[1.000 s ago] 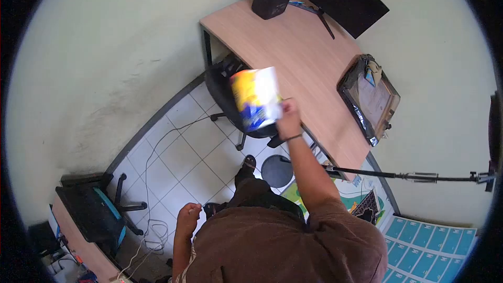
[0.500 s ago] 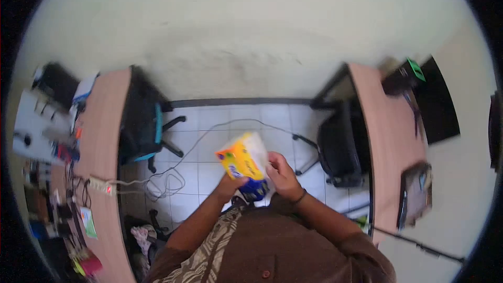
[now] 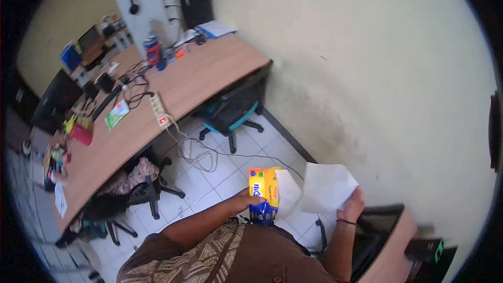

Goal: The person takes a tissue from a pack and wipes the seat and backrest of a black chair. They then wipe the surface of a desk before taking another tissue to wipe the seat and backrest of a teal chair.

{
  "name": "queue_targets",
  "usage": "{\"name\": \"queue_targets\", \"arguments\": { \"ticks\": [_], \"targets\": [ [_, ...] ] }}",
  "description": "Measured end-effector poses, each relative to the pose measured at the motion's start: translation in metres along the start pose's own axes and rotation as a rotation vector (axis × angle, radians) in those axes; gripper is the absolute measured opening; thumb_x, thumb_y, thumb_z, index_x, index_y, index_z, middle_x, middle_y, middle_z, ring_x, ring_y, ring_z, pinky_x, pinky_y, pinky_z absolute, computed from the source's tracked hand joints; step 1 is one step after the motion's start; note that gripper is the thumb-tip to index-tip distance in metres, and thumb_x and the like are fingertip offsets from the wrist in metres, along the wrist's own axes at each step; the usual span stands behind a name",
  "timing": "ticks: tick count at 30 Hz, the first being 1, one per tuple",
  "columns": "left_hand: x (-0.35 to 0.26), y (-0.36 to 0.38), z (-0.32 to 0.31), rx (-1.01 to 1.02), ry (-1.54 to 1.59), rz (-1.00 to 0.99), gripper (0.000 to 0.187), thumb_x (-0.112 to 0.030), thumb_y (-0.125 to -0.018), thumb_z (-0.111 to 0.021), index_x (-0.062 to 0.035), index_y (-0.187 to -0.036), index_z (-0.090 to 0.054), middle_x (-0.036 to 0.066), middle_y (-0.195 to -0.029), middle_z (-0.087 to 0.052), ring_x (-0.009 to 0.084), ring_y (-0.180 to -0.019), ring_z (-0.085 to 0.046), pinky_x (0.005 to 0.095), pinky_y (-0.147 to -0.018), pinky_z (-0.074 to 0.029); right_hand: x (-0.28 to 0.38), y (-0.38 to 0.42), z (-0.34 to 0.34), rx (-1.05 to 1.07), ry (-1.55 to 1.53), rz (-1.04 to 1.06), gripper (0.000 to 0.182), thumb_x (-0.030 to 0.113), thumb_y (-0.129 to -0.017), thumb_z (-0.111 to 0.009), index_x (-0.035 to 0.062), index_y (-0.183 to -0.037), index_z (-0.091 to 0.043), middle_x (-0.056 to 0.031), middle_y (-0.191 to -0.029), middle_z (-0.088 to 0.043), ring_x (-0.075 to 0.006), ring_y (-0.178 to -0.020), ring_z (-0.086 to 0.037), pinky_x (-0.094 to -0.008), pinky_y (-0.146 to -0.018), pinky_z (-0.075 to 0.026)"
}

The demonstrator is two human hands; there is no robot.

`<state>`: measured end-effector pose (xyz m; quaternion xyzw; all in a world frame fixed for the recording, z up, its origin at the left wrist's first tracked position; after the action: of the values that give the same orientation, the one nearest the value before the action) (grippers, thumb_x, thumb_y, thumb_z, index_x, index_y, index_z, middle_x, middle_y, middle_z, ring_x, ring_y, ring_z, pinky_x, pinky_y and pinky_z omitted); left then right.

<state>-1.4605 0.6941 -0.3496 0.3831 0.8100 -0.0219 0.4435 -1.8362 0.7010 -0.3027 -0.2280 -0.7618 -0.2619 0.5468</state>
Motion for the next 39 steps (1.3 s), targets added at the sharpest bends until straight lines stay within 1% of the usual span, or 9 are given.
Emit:
{"name": "queue_targets", "arguments": {
  "ticks": [7,9,13,16,21,23,31,34,39],
  "targets": [
    [-0.019,0.011,0.038,-0.470,0.149,-0.131,0.059,-0.028,-0.089,-0.071,-0.0016,-0.137,-0.048,0.014,-0.124,-0.064,0.0272,-0.112,-0.064,0.0427,-0.101,-0.049,-0.011,-0.073,-0.076,0.304,0.152,-0.105,0.038,0.030,-0.105,-0.042,0.0000,-0.122,-0.057,-0.0143,-0.112,-0.065,-0.0243,-0.098,-0.067,-0.0387,-0.084,-0.056],
    [-0.027,0.023,0.035,-0.606,0.107,-0.112,0.059,-0.029,-0.090,-0.069,-0.0012,-0.137,-0.047,0.015,-0.123,-0.065,0.0269,-0.111,-0.065,0.0425,-0.100,-0.050,-0.041,-0.084,-0.102,0.652,0.284,-0.354,0.033,0.029,-0.104,-0.048,0.0014,-0.120,-0.058,-0.0109,-0.107,-0.065,-0.0218,-0.094,-0.066,-0.0361,-0.082,-0.054],
    [0.008,0.052,0.061,-0.807,0.337,-0.161,0.056,-0.032,-0.090,-0.068,-0.0009,-0.133,-0.050,0.015,-0.121,-0.066,0.0274,-0.106,-0.067,0.0431,-0.097,-0.052,-0.070,-0.055,-0.163,1.415,0.780,-0.288,0.027,0.023,-0.097,-0.061,0.0020,-0.115,-0.061,-0.0065,-0.101,-0.067,-0.0164,-0.089,-0.063,-0.0312,-0.082,-0.050],
    [0.020,0.075,0.081,-0.956,0.425,-0.222,0.054,-0.032,-0.090,-0.069,-0.0043,-0.131,-0.050,0.013,-0.117,-0.066,0.0273,-0.103,-0.068,0.0460,-0.094,-0.053,-0.057,-0.020,-0.218,1.661,0.812,-0.331,0.029,0.025,-0.094,-0.064,0.0011,-0.111,-0.063,-0.0102,-0.098,-0.069,-0.0194,-0.088,-0.064,-0.0333,-0.081,-0.051],
    [0.001,0.124,0.177,-1.190,0.501,-0.543,0.045,-0.036,-0.096,-0.059,-0.0084,-0.130,-0.050,0.011,-0.118,-0.065,0.0264,-0.104,-0.067,0.0468,-0.093,-0.054,-0.115,-0.042,-0.296,1.562,1.035,-0.002,0.037,0.028,-0.089,-0.068,0.0006,-0.114,-0.064,-0.0183,-0.098,-0.068,-0.0292,-0.092,-0.066,-0.0381,-0.083,-0.052],
    [-0.017,0.148,0.240,-1.136,0.559,-0.775,0.042,-0.036,-0.098,-0.056,-0.0082,-0.129,-0.053,0.010,-0.119,-0.066,0.0259,-0.106,-0.066,0.0437,-0.097,-0.053,-0.122,-0.051,-0.341,1.281,1.010,0.172,0.042,0.033,-0.089,-0.069,-0.0007,-0.114,-0.063,-0.0176,-0.101,-0.069,-0.0283,-0.094,-0.066,-0.0383,-0.084,-0.052],
    [-0.159,0.215,0.450,-1.052,0.802,-1.043,0.051,-0.043,-0.092,-0.061,-0.0134,-0.133,-0.055,0.006,-0.124,-0.066,0.0249,-0.118,-0.061,0.0434,-0.106,-0.045,-0.194,-0.078,-0.505,0.701,0.986,-0.290,0.076,0.060,-0.087,-0.064,-0.0084,-0.120,-0.061,-0.0203,-0.112,-0.065,-0.0264,-0.104,-0.060,-0.0389,-0.091,-0.046],
    [-0.158,0.225,0.504,-1.143,0.787,-0.938,0.048,-0.050,-0.087,-0.065,-0.0186,-0.123,-0.060,0.003,-0.115,-0.069,0.0229,-0.103,-0.067,0.0401,-0.083,-0.054,-0.218,-0.089,-0.523,0.607,0.954,-0.350,0.085,0.062,-0.082,-0.068,-0.0124,-0.121,-0.058,-0.0190,-0.112,-0.064,-0.0278,-0.100,-0.059,-0.0415,-0.088,-0.047],
    [-0.155,0.228,0.509,-1.167,0.782,-0.857,0.042,-0.047,-0.089,-0.064,-0.0175,-0.119,-0.061,0.001,-0.108,-0.070,0.0183,-0.091,-0.069,0.0341,-0.070,-0.055,-0.244,-0.091,-0.535,0.553,0.668,-0.480,0.083,0.057,-0.077,-0.075,-0.0109,-0.121,-0.059,-0.0150,-0.111,-0.065,-0.0262,-0.097,-0.059,-0.0407,-0.084,-0.048]
  ]
}}
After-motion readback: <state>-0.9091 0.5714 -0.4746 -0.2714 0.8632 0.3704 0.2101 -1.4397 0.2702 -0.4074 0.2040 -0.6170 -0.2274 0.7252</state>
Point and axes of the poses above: each hand's wrist, its own y-axis away from the middle knuckle, its own z-axis out of the back of the hand, x = y × z, the point moved 2 cm from there along -y, towards the middle knuckle
